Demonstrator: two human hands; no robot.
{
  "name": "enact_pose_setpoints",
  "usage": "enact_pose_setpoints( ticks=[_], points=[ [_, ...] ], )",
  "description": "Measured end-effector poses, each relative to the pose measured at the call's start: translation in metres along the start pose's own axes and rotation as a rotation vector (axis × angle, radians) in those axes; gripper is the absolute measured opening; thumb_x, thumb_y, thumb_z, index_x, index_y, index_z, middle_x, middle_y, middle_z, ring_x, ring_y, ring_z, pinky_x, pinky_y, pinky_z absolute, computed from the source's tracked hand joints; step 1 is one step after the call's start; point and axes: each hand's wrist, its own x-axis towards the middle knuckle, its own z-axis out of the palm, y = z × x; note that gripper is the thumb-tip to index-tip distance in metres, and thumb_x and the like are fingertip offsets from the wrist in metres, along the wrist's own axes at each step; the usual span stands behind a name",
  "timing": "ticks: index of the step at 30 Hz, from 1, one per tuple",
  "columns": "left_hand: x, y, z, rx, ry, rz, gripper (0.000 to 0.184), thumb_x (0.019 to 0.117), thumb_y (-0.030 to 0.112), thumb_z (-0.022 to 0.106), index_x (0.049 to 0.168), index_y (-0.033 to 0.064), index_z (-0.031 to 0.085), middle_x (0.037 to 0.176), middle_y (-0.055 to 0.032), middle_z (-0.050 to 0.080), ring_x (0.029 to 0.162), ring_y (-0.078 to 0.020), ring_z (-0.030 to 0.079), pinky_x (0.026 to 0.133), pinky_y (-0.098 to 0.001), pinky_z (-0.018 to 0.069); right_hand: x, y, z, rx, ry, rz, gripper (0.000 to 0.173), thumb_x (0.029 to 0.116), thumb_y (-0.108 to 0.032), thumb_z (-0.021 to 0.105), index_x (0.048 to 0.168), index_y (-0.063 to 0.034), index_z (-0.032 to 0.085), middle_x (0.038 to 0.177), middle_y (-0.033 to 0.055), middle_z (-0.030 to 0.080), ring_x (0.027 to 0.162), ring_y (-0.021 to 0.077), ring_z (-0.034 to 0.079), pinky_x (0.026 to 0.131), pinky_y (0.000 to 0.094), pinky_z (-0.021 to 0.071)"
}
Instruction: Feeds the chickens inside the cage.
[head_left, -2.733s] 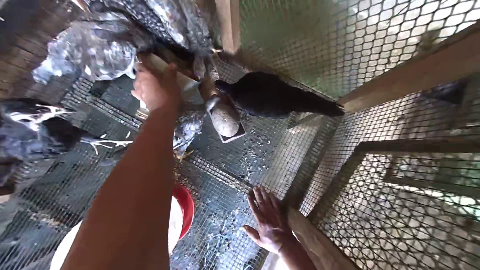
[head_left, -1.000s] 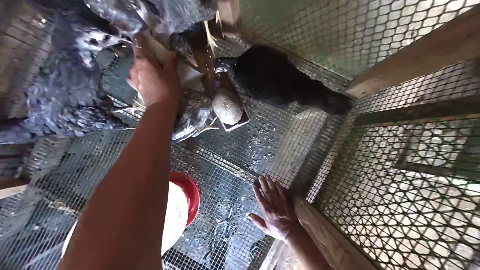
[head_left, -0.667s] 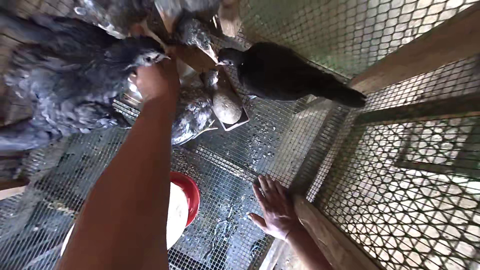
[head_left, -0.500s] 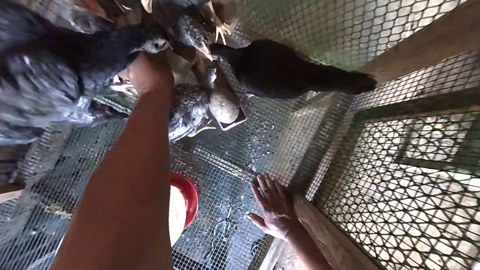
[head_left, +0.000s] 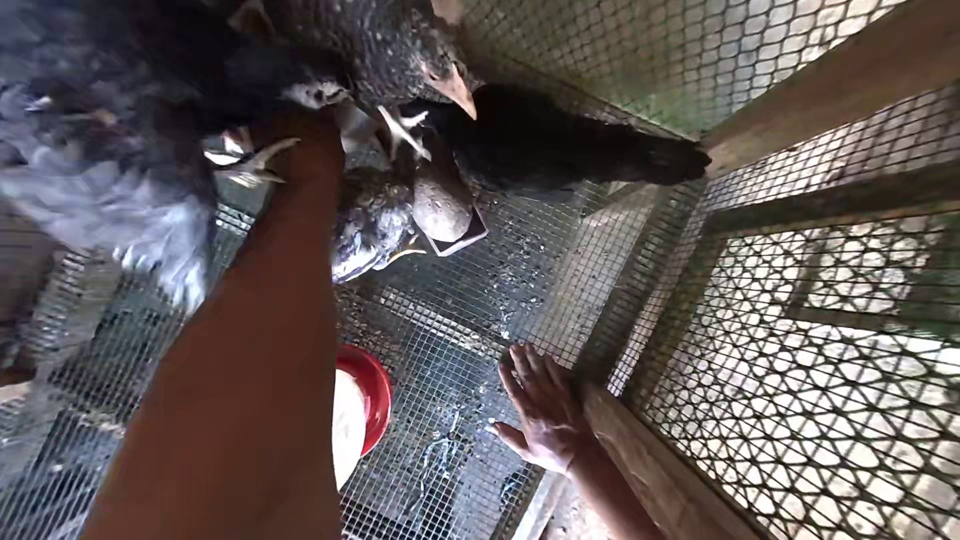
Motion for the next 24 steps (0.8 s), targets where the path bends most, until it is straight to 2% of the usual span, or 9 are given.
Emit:
enact_pose_setpoints(
  ticks=[2, 4, 6, 8, 15, 16, 18, 21, 24],
  points=[
    [0.001, -0.002, -0.001, -0.106, 0.077, -0.04, 0.063, 0.103, 0.037, 0.05, 0.147, -0.0073, 0.045, 0.153, -0.034, 0.041, 0.147, -0.0464, 0.035, 0.119, -0.0616, 0.027, 0.0, 0.0, 0.002, -0.002, 0.028, -0.003, 0.098, 0.0888, -0.081, 0.04, 0.161, -0.0142, 0.037, 0.169, 0.0152, 0.026, 0.157, 0.0317, 0.022, 0.127, 0.0549, 0.0155],
    [0.002, -0.006, -0.004, -0.072, 0.074, -0.002, 0.055, 0.098, 0.024, 0.056, 0.138, -0.0124, 0.049, 0.145, -0.0375, 0.047, 0.139, -0.0516, 0.043, 0.112, -0.0683, 0.0338, 0.0, 0.001, 0.003, -0.012, 0.032, -0.002, 0.097, 0.0889, -0.08, 0.04, 0.16, -0.0144, 0.037, 0.169, 0.0147, 0.026, 0.157, 0.0311, 0.022, 0.127, 0.0544, 0.0157],
    [0.006, -0.015, 0.004, 0.058, 0.02, 0.084, 0.045, 0.1046, 0.023, 0.048, 0.134, -0.0108, 0.054, 0.141, -0.0375, 0.051, 0.137, -0.0543, 0.045, 0.108, -0.0739, 0.0321, -0.001, 0.001, 0.003, -0.014, 0.04, -0.005, 0.098, 0.0891, -0.081, 0.039, 0.16, -0.014, 0.037, 0.168, 0.0148, 0.027, 0.157, 0.0312, 0.022, 0.127, 0.0546, 0.0159],
    [0.005, -0.022, 0.007, 0.11, 0.004, 0.129, 0.046, 0.1075, 0.026, 0.042, 0.136, -0.0074, 0.056, 0.143, -0.0365, 0.051, 0.138, -0.0548, 0.044, 0.108, -0.0767, 0.0298, -0.001, 0.001, 0.005, -0.008, 0.055, -0.008, 0.098, 0.0891, -0.081, 0.039, 0.16, -0.0137, 0.037, 0.168, 0.0151, 0.027, 0.157, 0.0315, 0.022, 0.127, 0.0548, 0.0164],
    [-0.006, -0.017, -0.012, 0.166, 0.033, 0.241, 0.038, 0.1073, 0.016, 0.042, 0.134, -0.0088, 0.054, 0.14, -0.0382, 0.051, 0.137, -0.0546, 0.044, 0.11, -0.0728, 0.0293, 0.0, 0.0, 0.005, 0.0, 0.064, -0.004, 0.097, 0.089, -0.08, 0.04, 0.16, -0.014, 0.038, 0.168, 0.015, 0.028, 0.157, 0.0318, 0.022, 0.128, 0.0542, 0.016],
    [-0.004, -0.02, -0.011, 0.16, 0.046, 0.259, 0.039, 0.1093, 0.017, 0.039, 0.136, -0.0067, 0.053, 0.139, -0.0383, 0.051, 0.136, -0.0554, 0.044, 0.109, -0.0731, 0.0295, 0.0, 0.0, 0.005, 0.004, 0.064, -0.002, 0.097, 0.0889, -0.081, 0.04, 0.159, -0.0145, 0.039, 0.168, 0.0147, 0.029, 0.157, 0.0315, 0.022, 0.128, 0.0543, 0.0161],
    [-0.002, -0.026, -0.007, 0.033, 0.084, 0.212, 0.054, 0.1117, 0.037, 0.033, 0.142, -0.0042, 0.051, 0.144, -0.0355, 0.05, 0.141, -0.0515, 0.042, 0.115, -0.068, 0.0272, 0.0, 0.0, 0.004, 0.005, 0.055, -0.002, 0.096, 0.0889, -0.081, 0.04, 0.159, -0.0153, 0.04, 0.168, 0.0144, 0.029, 0.157, 0.0308, 0.022, 0.128, 0.0543, 0.0161],
    [-0.002, -0.031, -0.004, -0.163, 0.104, 0.092, 0.073, 0.1055, 0.059, 0.038, 0.139, -0.0034, 0.054, 0.145, -0.0295, 0.052, 0.143, -0.0427, 0.043, 0.12, -0.0584, 0.028, 0.0, 0.001, 0.004, -0.003, 0.053, -0.006, 0.097, 0.0883, -0.081, 0.041, 0.159, -0.0154, 0.04, 0.168, 0.0149, 0.029, 0.157, 0.0312, 0.022, 0.127, 0.054, 0.017],
    [0.006, -0.041, -0.003, -0.205, 0.109, 0.087, 0.073, 0.1044, 0.06, 0.04, 0.136, -0.0038, 0.057, 0.141, -0.0297, 0.056, 0.14, -0.0435, 0.047, 0.118, -0.0594, 0.0301, 0.001, 0.001, 0.006, -0.014, 0.078, -0.013, 0.098, 0.0874, -0.082, 0.041, 0.159, -0.0148, 0.041, 0.167, 0.0164, 0.031, 0.156, 0.0322, 0.024, 0.127, 0.054, 0.0192]
  ],
)
